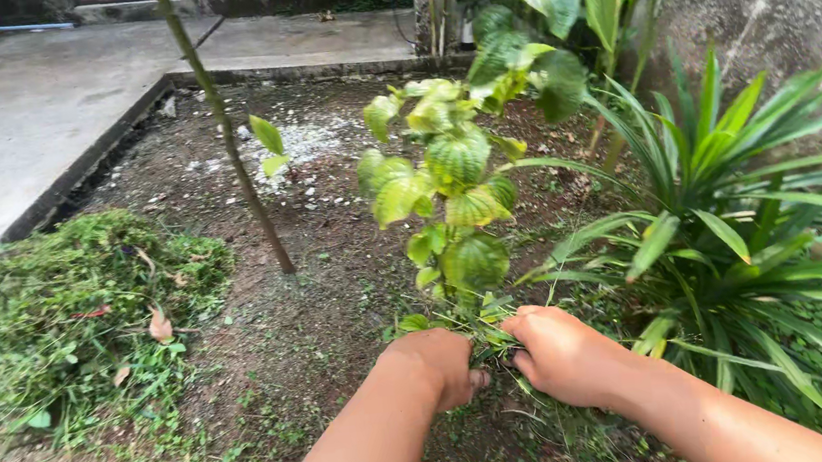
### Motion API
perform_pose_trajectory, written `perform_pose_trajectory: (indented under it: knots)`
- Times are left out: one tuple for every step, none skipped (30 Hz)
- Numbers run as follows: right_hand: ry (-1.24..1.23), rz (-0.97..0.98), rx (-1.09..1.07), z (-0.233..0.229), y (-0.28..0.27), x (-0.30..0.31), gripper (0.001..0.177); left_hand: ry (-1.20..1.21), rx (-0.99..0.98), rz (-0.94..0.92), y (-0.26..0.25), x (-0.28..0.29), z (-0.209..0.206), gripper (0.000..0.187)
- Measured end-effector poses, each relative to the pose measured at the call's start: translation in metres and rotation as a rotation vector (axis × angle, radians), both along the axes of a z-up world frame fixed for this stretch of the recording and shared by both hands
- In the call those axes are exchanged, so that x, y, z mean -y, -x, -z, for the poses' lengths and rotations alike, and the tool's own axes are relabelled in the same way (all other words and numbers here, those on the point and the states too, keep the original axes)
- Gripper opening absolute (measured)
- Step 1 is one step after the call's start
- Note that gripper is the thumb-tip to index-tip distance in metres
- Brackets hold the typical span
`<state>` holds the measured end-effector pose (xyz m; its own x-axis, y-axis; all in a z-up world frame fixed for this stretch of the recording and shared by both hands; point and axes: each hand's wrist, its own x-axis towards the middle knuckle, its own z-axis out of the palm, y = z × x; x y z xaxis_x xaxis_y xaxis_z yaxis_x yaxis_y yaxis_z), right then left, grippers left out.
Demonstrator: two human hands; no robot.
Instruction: The person pulls weeds by hand from a garden bed, gathering them into a pile and moving to adjacent areas to continue removing unwanted plants.
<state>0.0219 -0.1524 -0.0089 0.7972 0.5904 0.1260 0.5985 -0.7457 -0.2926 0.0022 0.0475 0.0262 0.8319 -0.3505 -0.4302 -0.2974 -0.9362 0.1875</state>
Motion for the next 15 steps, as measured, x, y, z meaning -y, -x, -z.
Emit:
perform_pose_trajectory:
  knots:
    - [0.027,-0.006,0.007,-0.004,-0.002,-0.007,0.036,0.005,-0.004,-0.008,0.000,-0.007,-0.002,0.049]
    - [0.038,0.007,-0.024,-0.008,-0.004,-0.015,0.035,0.011,-0.008,-0.018,-0.001,-0.014,-0.005,0.050]
    - [0.049,0.020,-0.055,-0.013,-0.006,-0.022,0.034,0.016,-0.011,-0.029,-0.001,-0.022,-0.007,0.050]
    - [0.059,0.028,-0.090,-0.018,-0.006,-0.032,0.033,0.025,0.000,-0.033,0.000,-0.031,-0.009,0.051]
    - [0.069,0.022,-0.106,-0.022,-0.006,-0.042,0.029,0.033,0.011,-0.036,0.001,-0.040,-0.010,0.051]
    - [0.078,0.013,-0.120,-0.027,-0.007,-0.053,0.026,0.040,0.024,-0.042,0.001,-0.050,-0.012,0.052]
    - [0.087,0.004,-0.133,-0.031,-0.008,-0.066,0.022,0.050,0.019,-0.076,0.002,-0.060,-0.013,0.051]
    - [0.082,-0.023,-0.127,-0.033,-0.009,-0.080,0.021,0.059,0.012,-0.112,0.003,-0.072,-0.013,0.050]
    - [0.078,-0.050,-0.120,-0.035,-0.010,-0.094,0.020,0.068,0.004,-0.148,0.005,-0.083,-0.012,0.049]
    - [0.070,-0.079,-0.111,-0.037,-0.012,-0.108,0.019,0.076,0.017,-0.167,0.007,-0.095,-0.012,0.048]
    - [0.071,-0.103,-0.110,-0.039,-0.012,-0.121,0.019,0.083,0.029,-0.186,0.008,-0.107,-0.012,0.047]
    - [0.070,-0.126,-0.107,-0.040,-0.013,-0.134,0.020,0.089,0.044,-0.205,0.010,-0.121,-0.012,0.045]
    - [0.069,-0.150,-0.104,-0.041,-0.013,-0.148,0.020,0.093,0.046,-0.228,0.012,-0.133,-0.011,0.045]
    - [0.061,-0.165,-0.111,-0.042,-0.013,-0.163,0.022,0.094,0.048,-0.250,0.016,-0.146,-0.011,0.044]
    - [0.053,-0.180,-0.119,-0.042,-0.013,-0.177,0.025,0.096,0.051,-0.272,0.019,-0.159,-0.010,0.044]
